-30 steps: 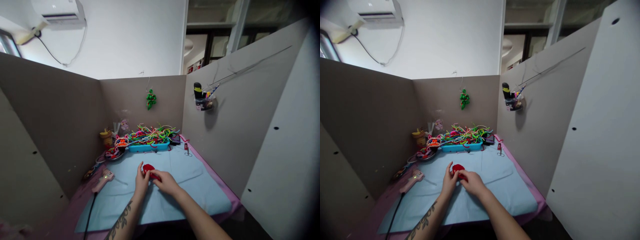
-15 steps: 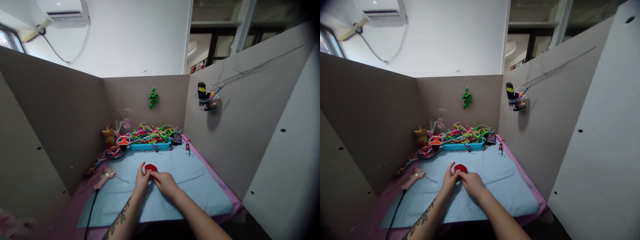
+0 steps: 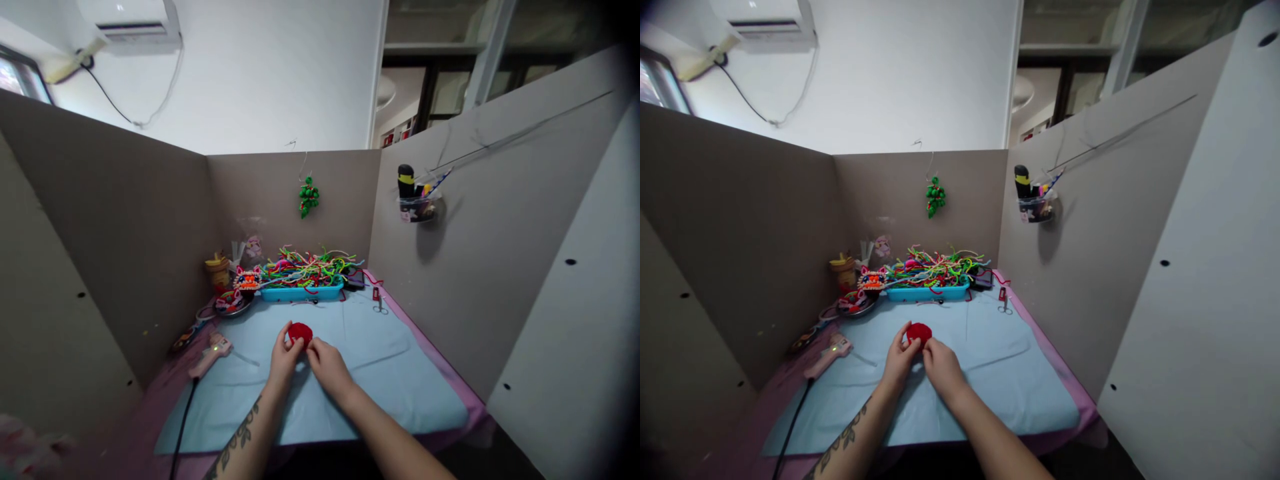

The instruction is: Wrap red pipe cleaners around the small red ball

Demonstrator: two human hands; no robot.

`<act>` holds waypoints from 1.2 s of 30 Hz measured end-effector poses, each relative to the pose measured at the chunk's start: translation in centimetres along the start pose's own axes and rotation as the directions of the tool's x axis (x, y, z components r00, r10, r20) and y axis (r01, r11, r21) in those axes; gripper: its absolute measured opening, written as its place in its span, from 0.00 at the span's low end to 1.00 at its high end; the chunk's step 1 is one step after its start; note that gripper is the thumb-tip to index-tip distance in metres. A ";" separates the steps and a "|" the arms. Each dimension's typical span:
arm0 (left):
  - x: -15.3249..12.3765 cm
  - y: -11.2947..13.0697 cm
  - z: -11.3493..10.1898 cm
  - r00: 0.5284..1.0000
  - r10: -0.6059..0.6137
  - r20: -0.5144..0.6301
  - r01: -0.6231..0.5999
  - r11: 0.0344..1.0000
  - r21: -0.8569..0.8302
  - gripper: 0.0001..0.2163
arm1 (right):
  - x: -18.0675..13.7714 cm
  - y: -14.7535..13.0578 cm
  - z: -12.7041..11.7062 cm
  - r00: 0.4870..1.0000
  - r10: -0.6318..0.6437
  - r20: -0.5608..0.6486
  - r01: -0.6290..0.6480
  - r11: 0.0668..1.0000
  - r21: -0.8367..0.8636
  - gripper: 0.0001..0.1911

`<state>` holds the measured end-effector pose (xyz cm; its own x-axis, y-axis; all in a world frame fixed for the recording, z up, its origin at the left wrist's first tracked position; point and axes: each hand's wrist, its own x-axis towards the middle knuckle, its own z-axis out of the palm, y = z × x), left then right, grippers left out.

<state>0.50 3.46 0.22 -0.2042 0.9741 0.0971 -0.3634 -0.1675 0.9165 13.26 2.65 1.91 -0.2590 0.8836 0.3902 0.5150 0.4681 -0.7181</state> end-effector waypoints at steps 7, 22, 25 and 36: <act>-0.5 0.6 0.5 0.995 0.071 0.076 -0.074 0.997 0.036 0.39 | 0.9 2.3 0.6 0.885 0.404 0.233 -0.466 0.763 0.448 0.07; -0.3 0.2 0.4 0.995 0.029 0.096 -0.031 0.999 0.017 0.43 | -0.5 0.0 -0.3 0.989 -0.077 -0.130 0.092 0.988 0.120 0.06; -0.3 0.5 0.4 0.996 0.057 0.073 -0.058 0.998 0.012 0.42 | 0.2 0.7 0.1 0.981 0.072 -0.182 -0.028 0.972 0.234 0.05; -0.5 1.5 0.4 0.996 0.033 0.082 -0.030 0.999 -0.042 0.45 | 1.4 2.2 -0.8 0.928 0.243 0.281 -0.348 0.831 0.433 0.11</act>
<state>0.47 2.80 1.68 -0.1410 0.9771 0.1591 -0.3947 -0.2028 0.8962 14.73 4.96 1.34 -0.3453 0.9381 0.0261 0.1643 0.0878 -0.9825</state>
